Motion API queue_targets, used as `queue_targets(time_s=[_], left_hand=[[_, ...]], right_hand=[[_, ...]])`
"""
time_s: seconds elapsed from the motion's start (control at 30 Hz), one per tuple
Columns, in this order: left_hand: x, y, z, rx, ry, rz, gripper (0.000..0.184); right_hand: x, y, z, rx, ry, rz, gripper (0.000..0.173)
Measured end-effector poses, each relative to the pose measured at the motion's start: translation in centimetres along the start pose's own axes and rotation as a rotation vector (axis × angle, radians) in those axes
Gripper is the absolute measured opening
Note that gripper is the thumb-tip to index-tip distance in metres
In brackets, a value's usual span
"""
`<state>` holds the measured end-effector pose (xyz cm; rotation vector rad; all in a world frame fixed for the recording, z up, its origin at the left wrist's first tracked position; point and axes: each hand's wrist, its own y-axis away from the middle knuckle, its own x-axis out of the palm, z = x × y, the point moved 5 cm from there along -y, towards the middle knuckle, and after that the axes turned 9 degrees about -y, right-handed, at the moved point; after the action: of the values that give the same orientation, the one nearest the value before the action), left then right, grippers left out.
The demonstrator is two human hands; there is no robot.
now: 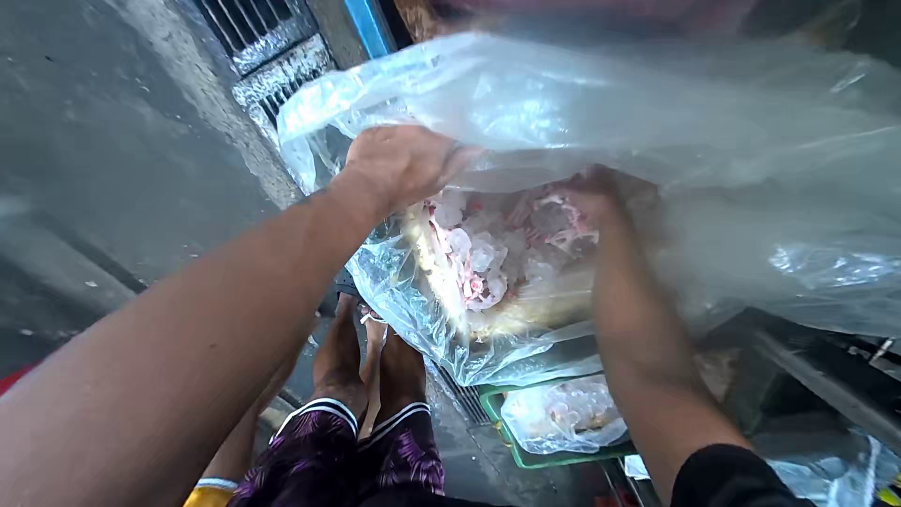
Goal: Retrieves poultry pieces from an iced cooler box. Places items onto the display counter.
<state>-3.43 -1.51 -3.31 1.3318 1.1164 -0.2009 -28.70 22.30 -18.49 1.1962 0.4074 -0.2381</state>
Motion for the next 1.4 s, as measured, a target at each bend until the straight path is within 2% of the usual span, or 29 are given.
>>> queue_targets(time_s=[0.1,0.13,0.27,0.37,0.43,0.53,0.6,0.67,0.77,0.83,0.93,0.97,1.0,1.03,1.07,1.1,1.17,1.27,1.33,1.4], left_hand=[[0.0,-0.1,0.0,0.005,0.001,-0.008,0.067],[0.0,0.0,0.0,0.012,0.002,-0.024,0.067],[-0.1,0.1,-0.1,0.027,0.023,-0.011,0.066],[-0.3,0.0,0.1,0.034,0.023,0.008,0.067],[0.0,0.2,0.1,0.039,0.024,0.000,0.067],[0.2,0.2,0.0,0.052,0.033,-0.070,0.065],[0.1,0.1,0.0,0.052,0.027,-0.114,0.064],[0.0,0.3,-0.2,0.037,0.026,-0.124,0.063],[0.0,0.2,-0.3,0.014,0.016,-0.125,0.064],[0.0,0.2,-0.3,0.014,0.021,-0.120,0.066],[-0.6,1.2,-0.6,-0.032,-0.022,-0.120,0.067],[-1.7,1.8,-1.1,-0.053,-0.038,0.023,0.065],[-3.5,2.0,-1.3,-0.061,-0.003,0.321,0.063],[-2.1,1.7,-1.2,-0.050,-0.041,-0.019,0.064],[-1.0,1.1,-1.0,-0.024,-0.018,-0.195,0.066],[-0.4,0.7,-0.8,-0.007,0.006,-0.244,0.067],[-0.3,0.3,-0.4,-0.012,0.025,-0.230,0.070],[-0.4,0.5,-0.7,-0.004,0.033,-0.237,0.068],[-0.3,0.5,-0.7,-0.001,0.037,-0.254,0.067],[-0.2,0.4,-0.7,0.002,0.046,-0.236,0.066]], right_hand=[[1.1,1.4,-2.9,0.031,-0.055,-0.140,0.078],[1.7,2.2,-3.6,0.045,-0.053,-0.187,0.081],[4.5,5.7,-3.6,0.054,-0.085,-0.376,0.072],[6.2,6.9,-1.1,-0.076,-0.086,-0.467,0.061],[7.2,7.3,1.7,-0.116,-0.020,-0.390,0.069],[8.9,6.7,5.0,-0.112,0.263,-0.161,0.107],[10.2,6.1,5.4,-0.110,0.386,-0.095,0.113],[11.3,5.9,4.6,-0.113,0.437,-0.101,0.111],[11.6,5.9,4.4,-0.162,0.524,-0.269,0.093],[12.1,6.1,4.8,-0.201,0.593,-0.373,0.088],[12.9,6.4,5.8,-0.208,0.591,-0.362,0.084],[13.2,6.5,5.7,-0.198,0.584,-0.341,0.081],[13.2,6.2,5.8,-0.202,0.564,-0.329,0.078],[13.3,5.9,5.8,-0.201,0.537,-0.326,0.074],[13.2,5.9,5.8,-0.192,0.515,-0.321,0.071],[13.1,5.9,6.1,-0.177,0.511,-0.314,0.068],[12.7,5.5,6.4,-0.173,0.501,-0.342,0.067],[11.3,6.0,5.0,-0.232,0.430,-0.505,0.049],[9.2,6.9,3.7,-0.266,0.303,-0.540,0.040],[6.3,8.0,1.6,-0.250,0.081,-0.491,0.055]])
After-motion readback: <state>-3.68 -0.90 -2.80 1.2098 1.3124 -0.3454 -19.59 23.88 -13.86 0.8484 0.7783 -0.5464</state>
